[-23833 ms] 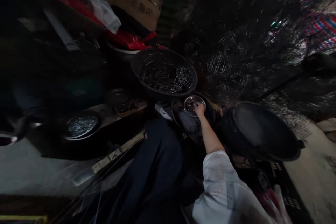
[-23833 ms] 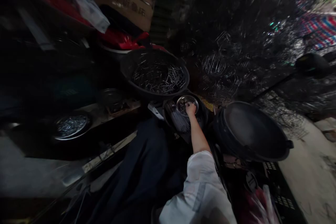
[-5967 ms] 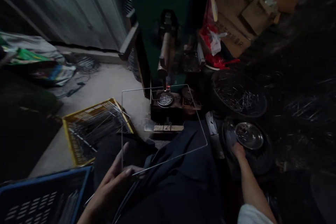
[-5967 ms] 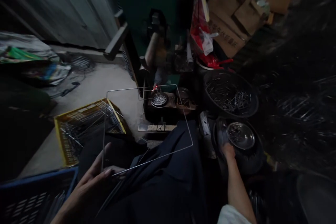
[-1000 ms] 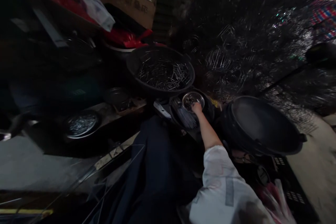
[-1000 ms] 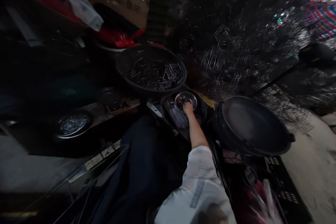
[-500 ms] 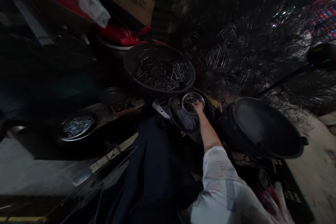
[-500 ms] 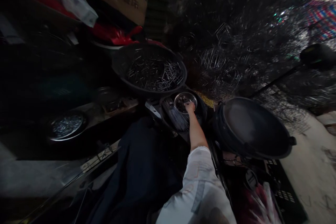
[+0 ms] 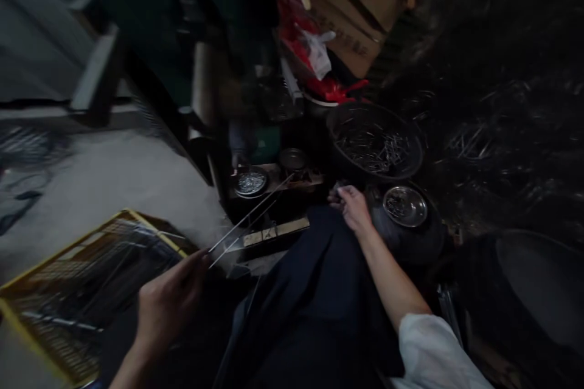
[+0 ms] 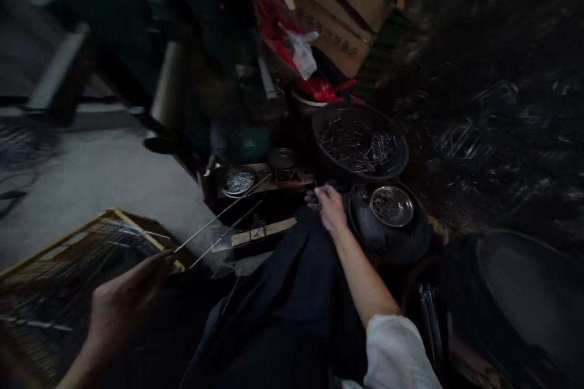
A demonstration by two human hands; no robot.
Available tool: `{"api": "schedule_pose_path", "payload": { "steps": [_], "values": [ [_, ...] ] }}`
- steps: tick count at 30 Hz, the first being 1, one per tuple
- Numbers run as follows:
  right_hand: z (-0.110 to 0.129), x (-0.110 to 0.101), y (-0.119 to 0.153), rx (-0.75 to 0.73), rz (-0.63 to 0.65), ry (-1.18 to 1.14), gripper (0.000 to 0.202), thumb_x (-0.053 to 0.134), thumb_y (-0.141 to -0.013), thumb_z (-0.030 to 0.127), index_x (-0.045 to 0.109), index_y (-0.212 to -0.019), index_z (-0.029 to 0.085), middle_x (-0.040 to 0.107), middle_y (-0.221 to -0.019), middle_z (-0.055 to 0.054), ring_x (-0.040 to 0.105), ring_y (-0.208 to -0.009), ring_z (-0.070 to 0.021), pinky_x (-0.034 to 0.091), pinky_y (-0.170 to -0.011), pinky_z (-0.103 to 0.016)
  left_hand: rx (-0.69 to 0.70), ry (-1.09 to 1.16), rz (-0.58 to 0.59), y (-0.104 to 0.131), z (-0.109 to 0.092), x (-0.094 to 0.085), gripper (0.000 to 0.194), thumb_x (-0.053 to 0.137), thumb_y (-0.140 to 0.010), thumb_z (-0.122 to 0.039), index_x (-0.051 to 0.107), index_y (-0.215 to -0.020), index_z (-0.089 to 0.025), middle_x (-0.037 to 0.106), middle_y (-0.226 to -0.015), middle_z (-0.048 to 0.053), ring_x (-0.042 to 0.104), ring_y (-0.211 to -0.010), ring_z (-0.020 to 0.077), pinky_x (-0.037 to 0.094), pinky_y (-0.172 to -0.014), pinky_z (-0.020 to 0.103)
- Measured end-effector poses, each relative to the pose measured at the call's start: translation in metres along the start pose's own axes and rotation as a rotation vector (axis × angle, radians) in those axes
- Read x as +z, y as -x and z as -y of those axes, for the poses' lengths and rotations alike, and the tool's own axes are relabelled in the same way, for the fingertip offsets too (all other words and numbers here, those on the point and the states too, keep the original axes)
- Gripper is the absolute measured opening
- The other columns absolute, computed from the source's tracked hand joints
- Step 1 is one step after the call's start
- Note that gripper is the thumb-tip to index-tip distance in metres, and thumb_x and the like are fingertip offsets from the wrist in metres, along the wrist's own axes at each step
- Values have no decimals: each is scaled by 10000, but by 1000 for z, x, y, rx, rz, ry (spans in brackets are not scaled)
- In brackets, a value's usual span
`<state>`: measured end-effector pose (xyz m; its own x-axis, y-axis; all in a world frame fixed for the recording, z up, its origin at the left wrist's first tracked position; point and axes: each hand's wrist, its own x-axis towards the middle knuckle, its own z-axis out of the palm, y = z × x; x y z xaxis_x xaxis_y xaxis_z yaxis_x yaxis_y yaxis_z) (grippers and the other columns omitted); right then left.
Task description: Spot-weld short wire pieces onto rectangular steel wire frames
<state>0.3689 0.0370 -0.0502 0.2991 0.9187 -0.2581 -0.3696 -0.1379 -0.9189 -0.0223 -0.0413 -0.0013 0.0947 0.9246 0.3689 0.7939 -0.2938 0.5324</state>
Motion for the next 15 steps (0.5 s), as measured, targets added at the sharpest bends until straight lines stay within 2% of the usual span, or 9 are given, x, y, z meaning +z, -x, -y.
{"api": "schedule_pose_path", "payload": {
  "steps": [3,6,9,15],
  "values": [
    [-27,97,24,153,136,-145,237,759,-770,292,551,-820,189,742,-755,-31,732,-658,-165,568,-545,-218,85,-36,-62,5,9,-5,518,449,-980,-496,739,-925,-71,755,-693,91,665,-475,159,452,-449,206],
    [-44,161,37,228,145,-221,181,708,-810,232,535,-786,185,739,-716,-32,744,-682,-169,571,-549,-205,83,4,-98,12,15,-6,452,473,-987,-425,736,-948,-60,760,-716,93,690,-521,161,480,-493,194],
    [-50,192,42,231,150,-260,156,685,-814,190,533,-782,183,737,-705,-35,755,-748,-181,585,-579,-210,41,64,-111,23,26,-11,420,498,-980,-412,736,-968,-66,771,-768,96,717,-588,169,513,-552,185],
    [-55,219,51,184,187,-234,178,716,-779,207,542,-794,177,736,-716,-36,757,-753,-188,593,-595,-216,-2,93,-144,36,48,-22,466,475,-985,-442,736,-974,-57,782,-829,120,749,-672,201,555,-621,193]
  ]
}}
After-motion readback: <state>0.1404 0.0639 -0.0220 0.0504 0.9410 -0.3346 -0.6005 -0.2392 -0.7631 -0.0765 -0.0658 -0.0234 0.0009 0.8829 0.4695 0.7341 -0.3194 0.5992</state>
